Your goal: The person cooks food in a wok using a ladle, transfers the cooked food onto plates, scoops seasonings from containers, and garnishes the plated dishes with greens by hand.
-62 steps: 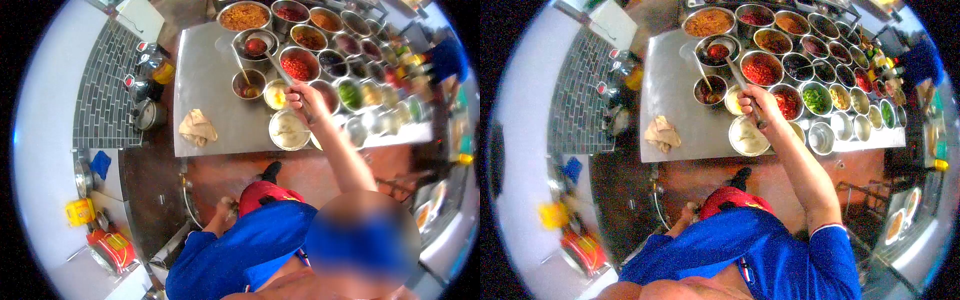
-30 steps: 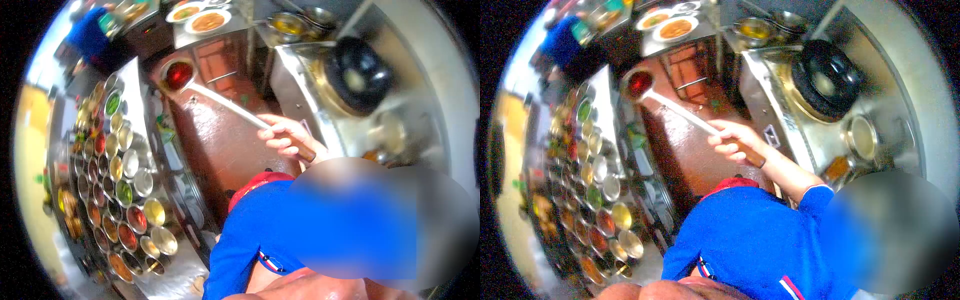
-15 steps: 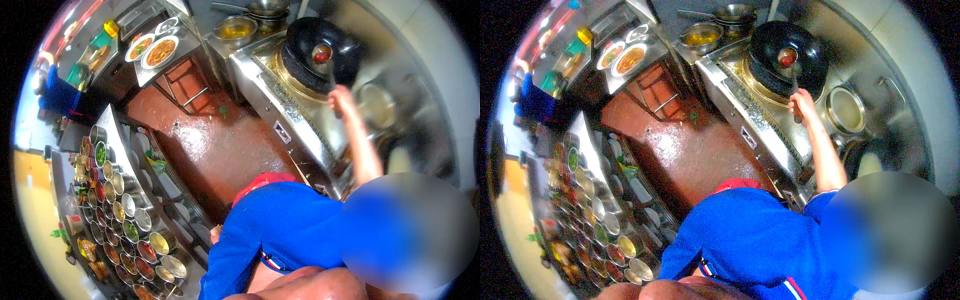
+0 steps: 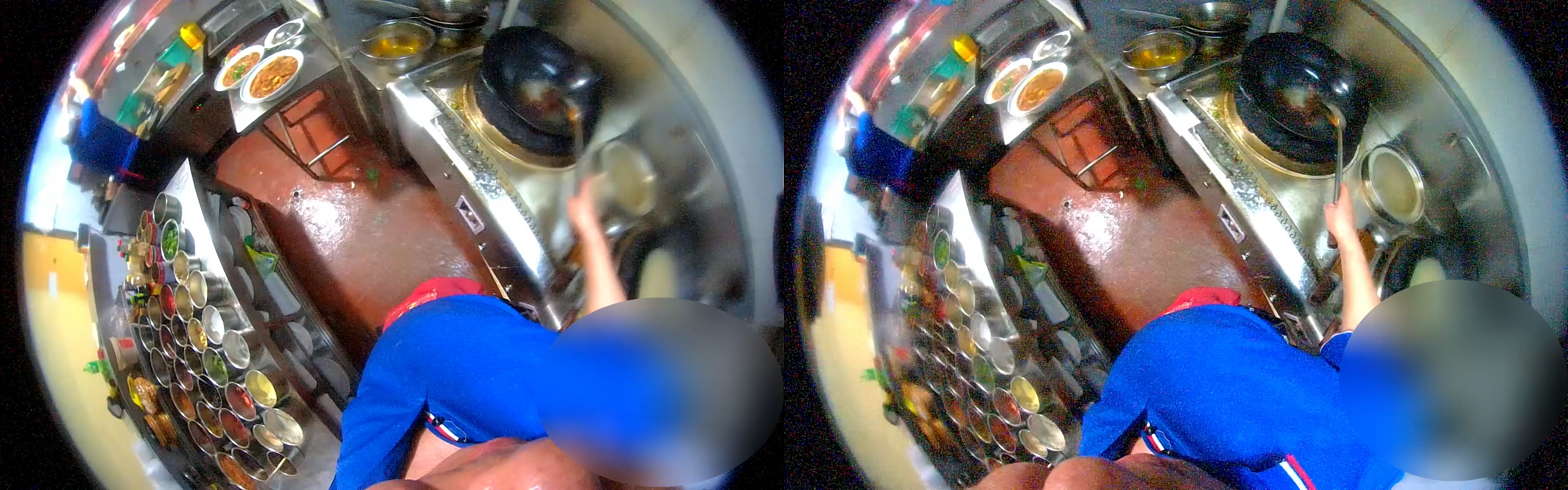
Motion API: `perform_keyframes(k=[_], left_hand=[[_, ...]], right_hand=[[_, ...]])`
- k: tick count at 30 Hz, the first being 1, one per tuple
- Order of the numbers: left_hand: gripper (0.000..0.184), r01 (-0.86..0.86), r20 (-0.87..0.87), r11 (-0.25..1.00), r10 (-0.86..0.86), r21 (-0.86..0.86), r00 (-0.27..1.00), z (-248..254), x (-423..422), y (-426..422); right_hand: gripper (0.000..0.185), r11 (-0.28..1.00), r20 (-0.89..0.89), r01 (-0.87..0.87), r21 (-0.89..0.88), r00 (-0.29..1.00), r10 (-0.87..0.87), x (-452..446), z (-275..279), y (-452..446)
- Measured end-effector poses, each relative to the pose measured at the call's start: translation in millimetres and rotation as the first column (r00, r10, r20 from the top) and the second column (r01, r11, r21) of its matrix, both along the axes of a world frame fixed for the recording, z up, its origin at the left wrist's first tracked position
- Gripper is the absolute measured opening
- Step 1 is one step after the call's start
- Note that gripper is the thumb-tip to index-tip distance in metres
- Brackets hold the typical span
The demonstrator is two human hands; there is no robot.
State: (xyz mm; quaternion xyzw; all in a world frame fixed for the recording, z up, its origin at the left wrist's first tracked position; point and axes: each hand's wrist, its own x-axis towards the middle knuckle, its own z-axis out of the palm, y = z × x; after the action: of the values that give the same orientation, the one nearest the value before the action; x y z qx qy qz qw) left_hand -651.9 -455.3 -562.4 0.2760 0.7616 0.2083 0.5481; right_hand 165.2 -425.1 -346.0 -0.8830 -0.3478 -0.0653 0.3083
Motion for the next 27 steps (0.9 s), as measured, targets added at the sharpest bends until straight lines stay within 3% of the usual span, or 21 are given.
perform_keyframes(k=[2, 4, 6, 7, 8, 9, 11, 13, 15, 16, 17, 18, 19, 21, 23, 25, 27], left_hand=[[0.025, -0.023, 0.009, 1.0, 0.023, 0.007, 1.0, -3.1, -7.3, -6.3], [0.025, -0.064, 0.014, 0.998, 0.064, 0.02, 0.998, -1.7, -13.8, -19.7], [0.024, -0.124, 0.025, 0.991, 0.123, 0.045, 0.992, -0.4, -20.2, -32.1], [0.024, -0.162, 0.017, 0.986, 0.161, 0.039, 0.987, 2.3, -23.3, -44.8], [0.024, -0.188, 0.018, 0.981, 0.187, 0.04, 0.982, 0.2, -26.9, -54.4], [0.024, -0.203, 0.003, 0.978, 0.203, 0.041, 0.979, -2.3, -29.9, -61.1], [0.022, -0.138, -0.126, 0.99, 0.139, 0.017, 0.982, -8.2, -37.1, -72.8], [0.016, -0.263, 0.0, 0.961, 0.264, 0.081, 0.965, -13.5, -37.8, -86.3], [0.011, -0.351, 0.276, 0.924, 0.302, 0.149, 0.913, -36.9, -45.6, -104.8], [0.009, -0.454, 0.643, 0.869, 0.234, 0.199, 0.729, -46.8, -49.5, -113.5], [0.008, -0.526, 0.976, 0.842, 0.003, 0.114, 0.217, -41.9, -43.0, -111.1], [0.007, -0.537, 0.8, 0.826, 0.203, 0.171, 0.565, -56.6, -57.4, -134.1], [0.006, -0.559, 0.591, 0.823, 0.401, 0.104, 0.7, -46.4, -55.8, -140.4], [0.005, -0.726, 0.4, 0.678, 0.7, -0.112, 0.592, -18.7, -45.5, -149.9], [0.003, -0.848, 0.337, 0.476, 0.858, -0.235, 0.388, 8.5, -36.7, -150.6], [0.004, -0.888, 0.396, 0.434, 0.85, -0.153, 0.347, 14.1, -38.2, -166.5], [0.004, -0.907, 0.344, 0.409, 0.869, -0.096, 0.356, -6.6, -34.4, -188.6]], right_hand=[[0.069, 0.979, -0.104, 0.106, -0.174, 0.987, -0.125, -39.0, 59.6, 19.7], [0.067, 0.991, -0.093, 0.104, -0.087, 0.989, -0.112, -55.9, 65.6, 32.0], [0.065, 0.974, -0.362, 0.094, 0.206, 0.932, -0.014, -74.8, 75.9, 55.8], [0.064, 0.951, -0.645, 0.161, 0.263, 0.762, 0.049, -99.6, 113.0, 69.6], [0.062, 0.849, -0.685, 0.186, 0.494, 0.685, 0.249, -95.4, 103.8, 82.9], [0.058, 0.771, -0.705, 0.175, 0.612, 0.563, 0.432, -94.6, 106.3, 92.6], [0.052, 0.676, -0.704, 0.216, 0.704, 0.333, 0.627, -117.1, 110.6, 114.1], [0.046, 0.666, -0.694, 0.197, 0.72, 0.182, 0.696, -177.6, 143.0, 134.3], [0.048, 0.738, -0.75, 0.142, 0.66, 0.051, 0.66, -236.6, 148.8, 159.1], [0.05, 0.742, -0.742, 0.075, 0.666, -0.029, 0.669, -268.0, 152.5, 168.5], [0.053, 0.74, -0.734, -0.013, 0.673, -0.132, 0.666, -308.9, 159.7, 179.8], [0.054, 0.751, -0.752, -0.081, 0.655, -0.161, 0.639, -352.2, 177.2, 184.8], [0.055, 0.755, -0.77, -0.16, 0.636, -0.197, 0.607, -392.1, 191.0, 186.3], [0.059, 0.679, -0.747, -0.33, 0.655, -0.415, 0.519, -455.4, 188.6, 194.1], [0.06, 0.586, -0.784, -0.531, 0.612, -0.506, 0.36, -525.7, 196.7, 198.7], [0.056, 0.429, -0.826, -0.708, 0.561, -0.513, 0.233, -600.0, 212.7, 191.6], [0.059, 0.245, -0.911, -0.879, 0.41, -0.408, 0.059, -667.6, 224.5, 196.8]])
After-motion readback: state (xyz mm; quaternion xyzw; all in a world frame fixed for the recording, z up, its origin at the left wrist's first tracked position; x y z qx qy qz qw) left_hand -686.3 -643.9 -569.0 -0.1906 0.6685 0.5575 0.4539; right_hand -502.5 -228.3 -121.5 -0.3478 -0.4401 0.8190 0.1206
